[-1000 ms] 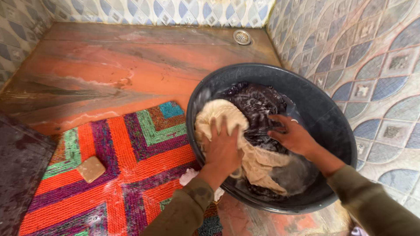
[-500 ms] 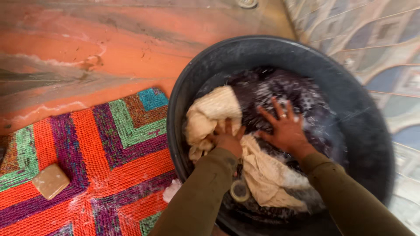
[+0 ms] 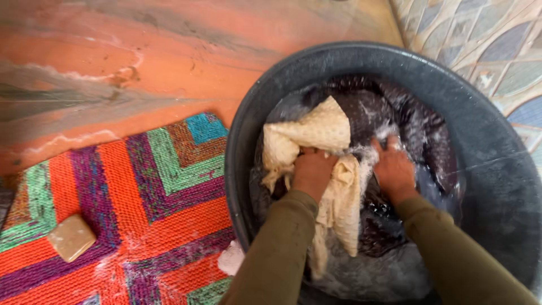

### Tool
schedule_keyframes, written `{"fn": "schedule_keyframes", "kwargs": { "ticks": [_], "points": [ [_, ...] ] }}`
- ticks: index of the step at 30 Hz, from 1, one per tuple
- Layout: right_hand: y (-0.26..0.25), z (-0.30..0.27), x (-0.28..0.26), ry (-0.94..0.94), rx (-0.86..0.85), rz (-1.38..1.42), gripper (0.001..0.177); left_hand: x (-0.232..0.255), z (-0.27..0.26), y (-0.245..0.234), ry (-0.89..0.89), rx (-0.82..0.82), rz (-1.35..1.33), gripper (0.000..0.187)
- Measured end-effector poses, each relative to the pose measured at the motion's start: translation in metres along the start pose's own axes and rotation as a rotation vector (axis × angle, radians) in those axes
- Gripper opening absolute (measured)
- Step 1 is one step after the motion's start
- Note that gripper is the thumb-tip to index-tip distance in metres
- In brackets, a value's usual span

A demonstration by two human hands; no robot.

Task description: The person washes dark and light garments in a black basin, then scrubs a colorful woven mat on the floor using a bar of soap and a brush. They rinse the mat with water from a wall tap and continue scrubbing until the mat is saturated with suds.

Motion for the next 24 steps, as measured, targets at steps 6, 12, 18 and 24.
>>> {"fn": "schedule_keyframes", "kwargs": {
  "ticks": [6, 12, 18, 24],
  "points": [
    [0.016, -0.061, 0.026, -0.040, 0.085, -0.016, 0.057, 0.055, -0.036, 0.001, -0.093, -0.010, 0.113, 0.029],
    [-0.022, -0.121, 0.046, 0.103, -0.256, 0.446, 0.044, 0.105, -0.095, -0.048, -0.067, -0.272, -0.251, 0.027],
    [-0.147, -0.197, 0.017, 0.319, -0.560, 1.660, 0.027, 0.078, -0.178, -0.137, -0.023, 0.328, -0.910, 0.050],
    [-0.338, -0.285, -0.037, 0.052, -0.403, 2.019, 0.025, 0.080, -0.238, -0.272, 0.192, 0.947, -1.585, 0.031]
  ]
}}
Point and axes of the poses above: each hand's wrist, its own z-axis towards the middle knuckle, its own y-axis out of the palm, x = y × z, the point moved 3 cm from there along z, towards the middle knuckle, and after that the axes turned 12 degrees about y, right-handed, at the moved point
